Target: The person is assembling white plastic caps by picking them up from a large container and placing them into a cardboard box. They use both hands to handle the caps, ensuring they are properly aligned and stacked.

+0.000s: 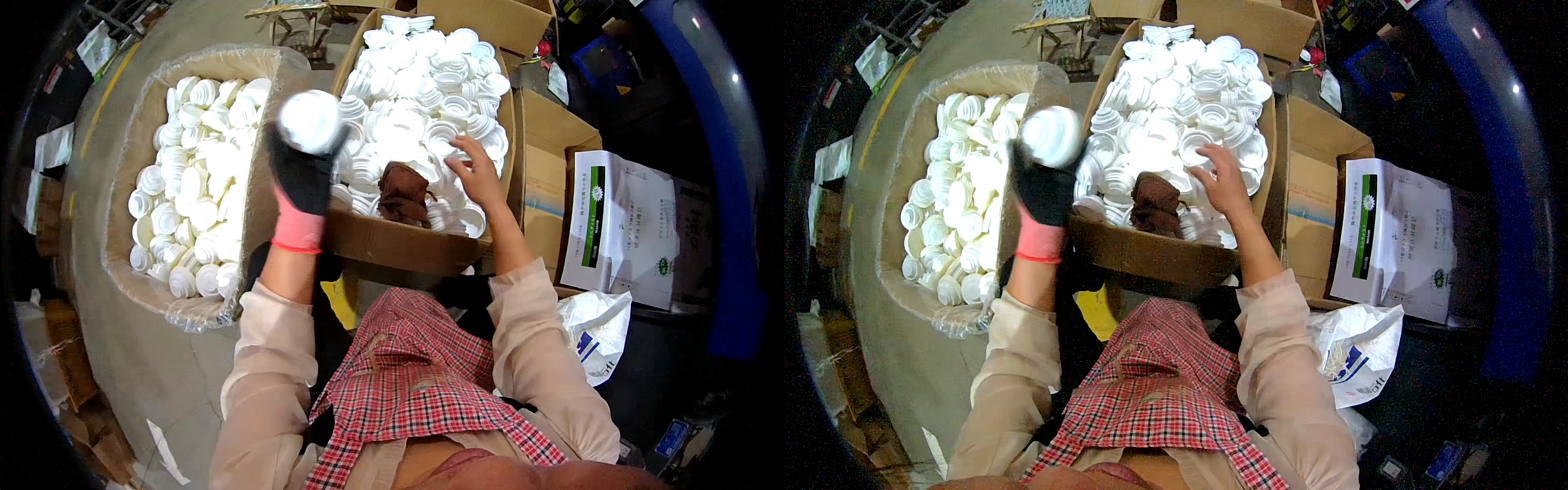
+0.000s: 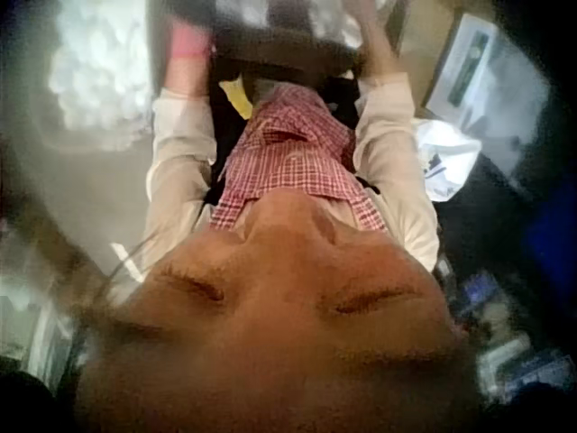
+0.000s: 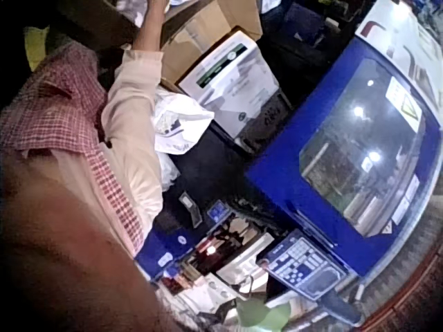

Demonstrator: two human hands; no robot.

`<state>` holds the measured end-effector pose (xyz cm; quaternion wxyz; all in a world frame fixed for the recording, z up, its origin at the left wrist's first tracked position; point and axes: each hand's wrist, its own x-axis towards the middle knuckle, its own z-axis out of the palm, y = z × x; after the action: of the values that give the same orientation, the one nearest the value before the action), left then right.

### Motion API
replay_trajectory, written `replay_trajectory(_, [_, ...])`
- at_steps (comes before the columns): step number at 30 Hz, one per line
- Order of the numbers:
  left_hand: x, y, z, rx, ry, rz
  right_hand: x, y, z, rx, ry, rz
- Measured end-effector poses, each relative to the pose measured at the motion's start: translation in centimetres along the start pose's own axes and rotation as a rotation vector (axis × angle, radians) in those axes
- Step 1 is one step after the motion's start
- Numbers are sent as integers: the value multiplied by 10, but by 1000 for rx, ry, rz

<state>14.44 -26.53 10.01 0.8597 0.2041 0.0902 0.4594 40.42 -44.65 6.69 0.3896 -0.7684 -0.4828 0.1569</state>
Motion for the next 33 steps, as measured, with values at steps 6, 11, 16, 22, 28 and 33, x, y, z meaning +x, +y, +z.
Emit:
replay_trajectory(6, [7,11,-36,-77,104,-32,24,69,67,-462,104,-62])
replay_trajectory(11, [10,-8,-2,140,211,-130,31,21,86,-583,87,-61])
replay_trajectory(16, [9,-24,7,315,172,-240,38,30,119,-466,11,-259])
replay_trajectory(22, [6,-32,9,631,91,-285,55,10,89,-105,328,34])
replay_trajectory(28, [7,-45,15,458,226,-506,37,-48,42,900,117,185])
replay_trajectory(33, [-7,-48,48,337,-406,-312,-1,-65,28,1136,-93,257])
